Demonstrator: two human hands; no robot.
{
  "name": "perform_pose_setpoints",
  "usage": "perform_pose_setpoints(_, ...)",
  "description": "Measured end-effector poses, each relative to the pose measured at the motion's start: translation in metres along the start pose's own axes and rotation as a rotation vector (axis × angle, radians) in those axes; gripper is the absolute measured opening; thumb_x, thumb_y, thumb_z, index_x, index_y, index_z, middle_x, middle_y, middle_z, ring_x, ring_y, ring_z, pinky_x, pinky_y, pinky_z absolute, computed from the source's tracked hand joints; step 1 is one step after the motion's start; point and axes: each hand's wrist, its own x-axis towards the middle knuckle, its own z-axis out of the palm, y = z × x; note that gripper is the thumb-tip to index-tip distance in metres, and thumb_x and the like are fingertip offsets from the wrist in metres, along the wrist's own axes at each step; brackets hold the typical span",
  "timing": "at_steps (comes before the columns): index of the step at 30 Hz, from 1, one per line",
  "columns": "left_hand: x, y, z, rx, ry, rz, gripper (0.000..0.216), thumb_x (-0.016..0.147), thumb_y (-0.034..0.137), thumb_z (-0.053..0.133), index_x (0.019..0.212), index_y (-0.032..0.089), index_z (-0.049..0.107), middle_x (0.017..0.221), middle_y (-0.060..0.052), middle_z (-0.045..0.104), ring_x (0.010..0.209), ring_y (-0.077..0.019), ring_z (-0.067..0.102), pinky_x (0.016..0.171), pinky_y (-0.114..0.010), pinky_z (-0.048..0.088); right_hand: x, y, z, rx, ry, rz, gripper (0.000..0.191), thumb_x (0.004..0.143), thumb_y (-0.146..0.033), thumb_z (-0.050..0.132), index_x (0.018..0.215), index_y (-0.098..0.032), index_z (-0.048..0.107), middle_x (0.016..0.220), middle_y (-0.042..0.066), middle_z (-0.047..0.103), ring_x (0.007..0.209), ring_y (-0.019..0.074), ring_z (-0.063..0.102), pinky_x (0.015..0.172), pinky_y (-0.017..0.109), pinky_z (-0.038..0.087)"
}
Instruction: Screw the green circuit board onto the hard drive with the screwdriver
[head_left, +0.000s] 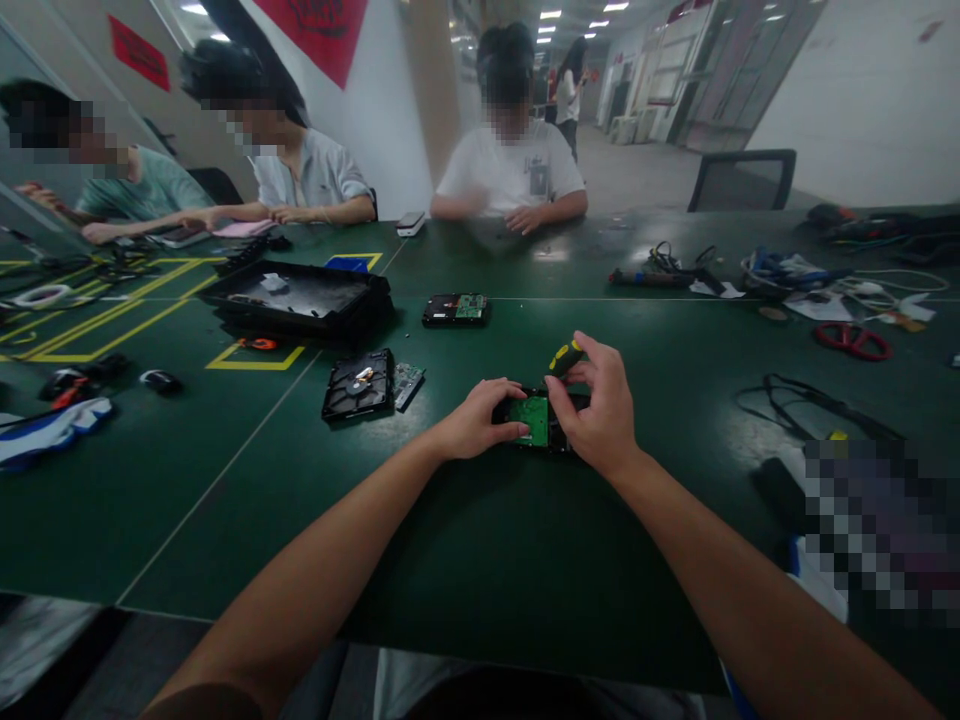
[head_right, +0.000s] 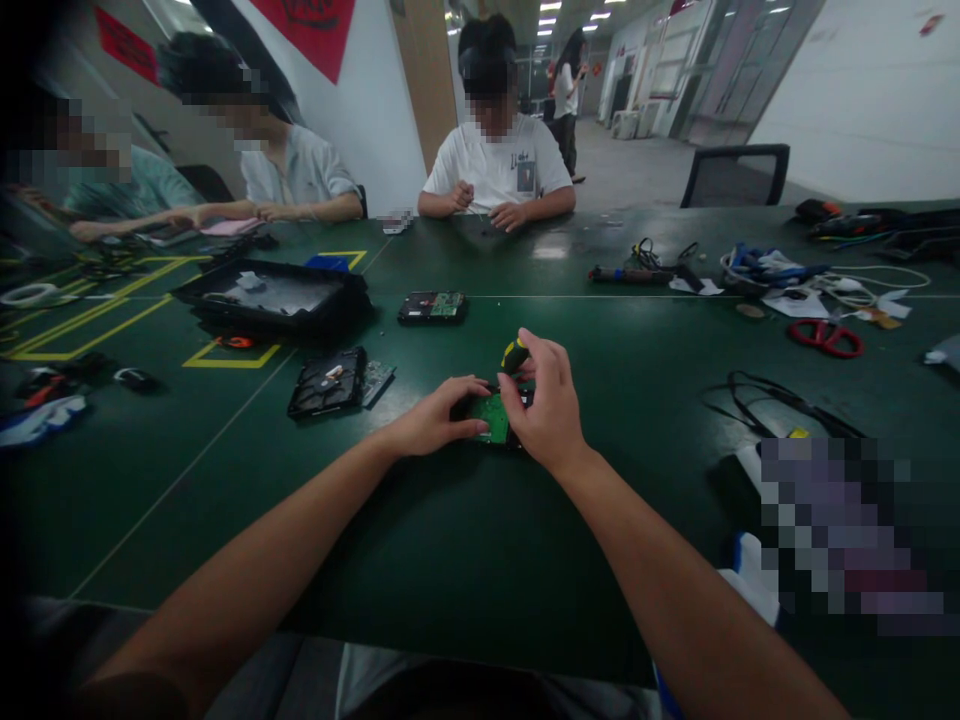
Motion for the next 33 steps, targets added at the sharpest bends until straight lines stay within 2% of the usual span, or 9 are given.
perform_pose_setpoints(3, -0.0001, 0.0004, -0.0002, -0.002, -0.001, 0.006, 0.048, 0.09, 0.038, 0.079, 0.133, 0.023, 0.061, 0.14, -0.013, 0.062, 0.135, -0.0304, 0.054, 0.117, -0.052, 0.042, -0.0002, 0.0022, 0.0002, -0.005, 0.026, 0.0, 0.069, 0.091, -0.025, 0.071, 0.152, -0.034, 0.041, 0.137, 0.011, 0.053, 0.093, 0.0235, 0.069, 0.081, 0.045, 0.067)
perform_pose_setpoints(7, -0.0004, -0.0017, 0.0008, -0.006, 0.008, 0.019, 0.048, 0.09, 0.038, 0.078, 0.132, 0.022, 0.061, 0.14, -0.013, 0.062, 0.137, -0.031, 0.052, 0.118, -0.052, 0.04, -0.0004, 0.003, 0.001, 0.016, -0.003, -0.002, 0.066, 0.096, -0.023, 0.064, 0.156, -0.032, 0.037, 0.143, 0.012, 0.052, 0.105, 0.0262, 0.07, 0.089, 0.047, 0.066)
perform_pose_setpoints(13, -0.0005, -0.0051, 0.0026, -0.008, 0.014, 0.016, 0.049, 0.09, 0.038, 0.079, 0.133, 0.023, 0.061, 0.14, -0.013, 0.062, 0.137, -0.0307, 0.052, 0.118, -0.051, 0.04, 0.0, 0.001, 0.0001, 0.012, 0.041, -0.017, 0.065, 0.091, -0.024, 0.072, 0.15, -0.031, 0.045, 0.136, 0.011, 0.053, 0.094, 0.0231, 0.069, 0.08, 0.045, 0.067)
perform_pose_setpoints(18, -0.0002, -0.0035, 0.0019, -0.006, 0.01, 0.014, 0.049, 0.089, 0.037, 0.079, 0.132, 0.022, 0.061, 0.14, -0.013, 0.062, 0.138, -0.031, 0.051, 0.119, -0.052, 0.039, -0.0003, 0.0008, 0.0011, 0.064, 0.002, -0.02, 0.067, 0.095, -0.019, 0.063, 0.156, -0.032, 0.037, 0.147, 0.012, 0.05, 0.11, 0.0269, 0.069, 0.091, 0.047, 0.065)
perform_pose_setpoints(23, -0.0003, -0.0034, 0.0017, -0.007, 0.004, 0.004, 0.05, 0.089, 0.037, 0.079, 0.133, 0.024, 0.06, 0.142, -0.013, 0.061, 0.136, -0.0307, 0.053, 0.117, -0.052, 0.041, 0.0, 0.0007, 0.001, 0.01, 0.039, -0.024, 0.069, 0.09, -0.021, 0.071, 0.153, -0.031, 0.042, 0.139, 0.011, 0.052, 0.102, 0.0255, 0.068, 0.082, 0.043, 0.066)
perform_pose_setpoints(29, 0.0, -0.0032, 0.0015, -0.008, 0.011, 0.025, 0.047, 0.09, 0.037, 0.078, 0.131, 0.023, 0.061, 0.141, -0.013, 0.062, 0.136, -0.0309, 0.053, 0.117, -0.052, 0.041, -0.0002, -0.0004, 0.0017, 0.019, 0.001, -0.034, 0.068, 0.095, -0.02, 0.064, 0.156, -0.031, 0.037, 0.143, 0.013, 0.052, 0.105, 0.026, 0.069, 0.089, 0.046, 0.065)
perform_pose_setpoints(33, 0.0001, -0.0036, 0.0013, -0.006, 0.005, 0.022, 0.047, 0.09, 0.038, 0.078, 0.131, 0.022, 0.061, 0.14, -0.013, 0.062, 0.136, -0.0311, 0.053, 0.117, -0.052, 0.04, -0.0012, 0.0027, 0.0027, 0.019, 0.039, 0.005, 0.069, 0.093, -0.023, 0.071, 0.153, -0.032, 0.039, 0.141, 0.012, 0.054, 0.099, 0.0254, 0.071, 0.082, 0.046, 0.067)
